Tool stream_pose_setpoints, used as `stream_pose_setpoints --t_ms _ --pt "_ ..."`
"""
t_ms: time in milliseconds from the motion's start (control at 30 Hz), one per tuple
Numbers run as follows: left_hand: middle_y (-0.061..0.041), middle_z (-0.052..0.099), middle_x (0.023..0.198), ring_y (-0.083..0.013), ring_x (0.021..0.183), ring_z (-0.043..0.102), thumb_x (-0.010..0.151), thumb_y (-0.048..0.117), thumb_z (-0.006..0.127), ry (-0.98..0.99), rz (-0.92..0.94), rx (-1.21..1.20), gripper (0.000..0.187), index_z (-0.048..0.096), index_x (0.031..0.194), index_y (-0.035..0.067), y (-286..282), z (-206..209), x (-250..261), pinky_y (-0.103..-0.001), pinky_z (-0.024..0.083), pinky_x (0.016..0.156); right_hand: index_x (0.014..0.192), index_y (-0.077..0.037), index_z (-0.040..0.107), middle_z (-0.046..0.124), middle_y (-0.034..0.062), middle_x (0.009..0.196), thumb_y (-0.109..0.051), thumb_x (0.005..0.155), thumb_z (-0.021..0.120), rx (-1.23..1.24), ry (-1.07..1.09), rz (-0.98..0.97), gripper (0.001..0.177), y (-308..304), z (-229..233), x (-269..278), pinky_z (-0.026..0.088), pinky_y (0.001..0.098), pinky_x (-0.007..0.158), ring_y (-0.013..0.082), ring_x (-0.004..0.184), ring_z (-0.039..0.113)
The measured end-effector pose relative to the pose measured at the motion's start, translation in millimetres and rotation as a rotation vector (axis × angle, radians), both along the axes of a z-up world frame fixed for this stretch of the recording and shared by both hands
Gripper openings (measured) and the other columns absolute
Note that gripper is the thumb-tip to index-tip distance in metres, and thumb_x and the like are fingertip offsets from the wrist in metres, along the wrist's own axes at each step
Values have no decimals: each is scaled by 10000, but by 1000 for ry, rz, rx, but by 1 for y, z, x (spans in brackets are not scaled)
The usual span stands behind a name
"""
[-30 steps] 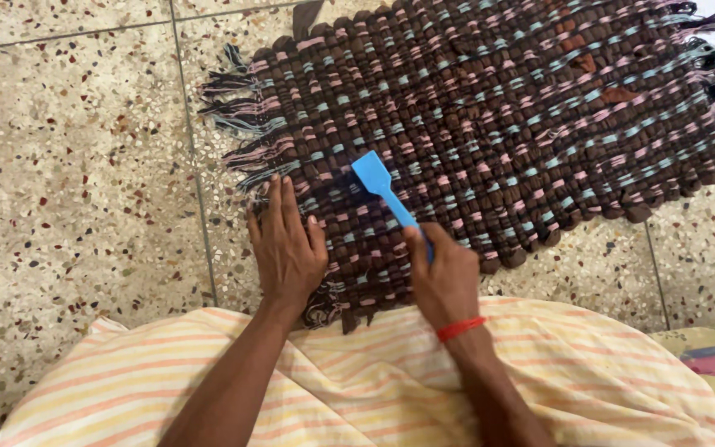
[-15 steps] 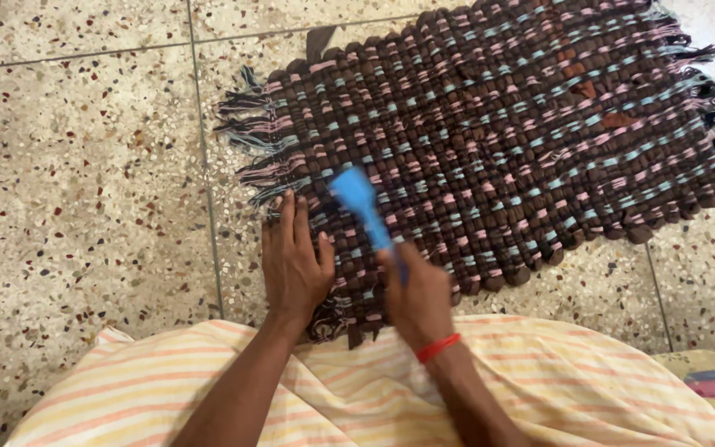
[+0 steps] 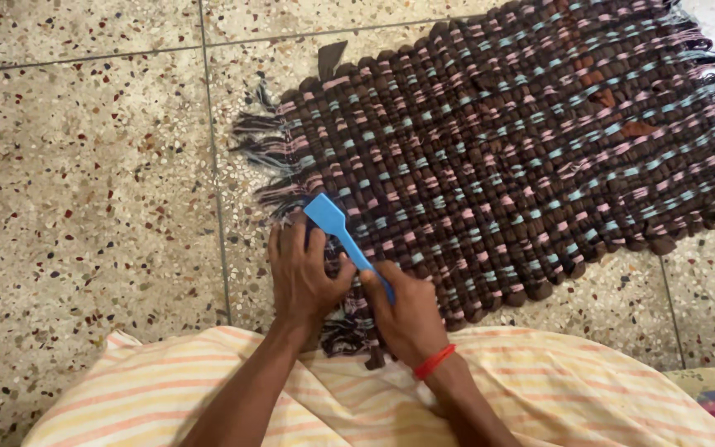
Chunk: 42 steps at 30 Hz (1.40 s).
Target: The person sits on the floor and uses a blue brush to repeatedly scrub a woven mat. The person holds the mat with one hand while brushing with the other, moving across the surface in a repetitive manner.
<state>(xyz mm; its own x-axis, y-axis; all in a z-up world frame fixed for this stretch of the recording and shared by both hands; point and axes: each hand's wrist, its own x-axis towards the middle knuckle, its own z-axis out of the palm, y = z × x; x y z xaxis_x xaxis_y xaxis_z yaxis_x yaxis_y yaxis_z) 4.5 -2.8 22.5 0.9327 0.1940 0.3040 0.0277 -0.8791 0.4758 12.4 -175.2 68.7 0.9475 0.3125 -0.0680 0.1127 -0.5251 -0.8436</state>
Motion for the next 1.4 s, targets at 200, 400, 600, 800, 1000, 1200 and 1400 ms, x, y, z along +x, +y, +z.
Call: stream_pose_setpoints --t_ms 200,400,600,800,1000,1200,1400 --pt "-219 546 1410 -375 1321 516 888 296 660 -20 -9 44 300 631 1040 39 3 -12 -1 -619 277 1188 991 -92 738 582 92 510 -348 1016 570 -250 77 -381 307 -28 2 32 364 427 397 206 418 519" --pt "-209 540 1365 -369 1307 510 969 352 662 -11 29 82 385 579 1123 10 -1 -11 0 -593 319 1166 937 -66 743 538 95 504 -354 1018 611 -142 38 -59 327 -16 -5 16 381 395 428 174 424 487" --pt "-178 552 1363 -351 1289 518 957 342 659 -41 30 87 584 536 1403 -14 -2 -2 0 -559 329 1167 964 -68 733 542 122 507 -349 1034 595 -280 1 -375 321 -33 -2 33 362 433 421 210 418 490" --pt "-185 550 1364 -356 1299 517 941 341 673 -58 40 102 565 579 1370 -14 -2 -1 1 -554 334 1169 965 -65 728 545 115 504 -356 1000 617 -175 -14 -107 314 -11 -7 15 382 404 418 205 398 507" --pt "-221 516 1455 -371 1368 478 936 338 659 -60 19 91 585 583 1368 -49 -1 -6 -2 -558 311 1187 982 -72 737 586 108 522 -382 1035 589 -276 14 -383 347 -32 -1 37 396 421 415 217 433 547" --pt "-237 479 1514 -388 1443 421 957 354 638 2 9 78 564 584 1333 -63 0 -6 0 -581 274 1200 1083 -85 729 607 106 547 -371 1002 574 -116 98 -105 335 5 -9 16 433 392 431 177 442 562" --pt "-221 497 1511 -378 1418 443 955 350 631 7 14 64 557 579 1343 -47 0 -6 0 -576 284 1194 1124 -116 722 607 118 579 -400 978 610 -132 325 -342 339 -8 2 46 494 392 457 167 477 598"
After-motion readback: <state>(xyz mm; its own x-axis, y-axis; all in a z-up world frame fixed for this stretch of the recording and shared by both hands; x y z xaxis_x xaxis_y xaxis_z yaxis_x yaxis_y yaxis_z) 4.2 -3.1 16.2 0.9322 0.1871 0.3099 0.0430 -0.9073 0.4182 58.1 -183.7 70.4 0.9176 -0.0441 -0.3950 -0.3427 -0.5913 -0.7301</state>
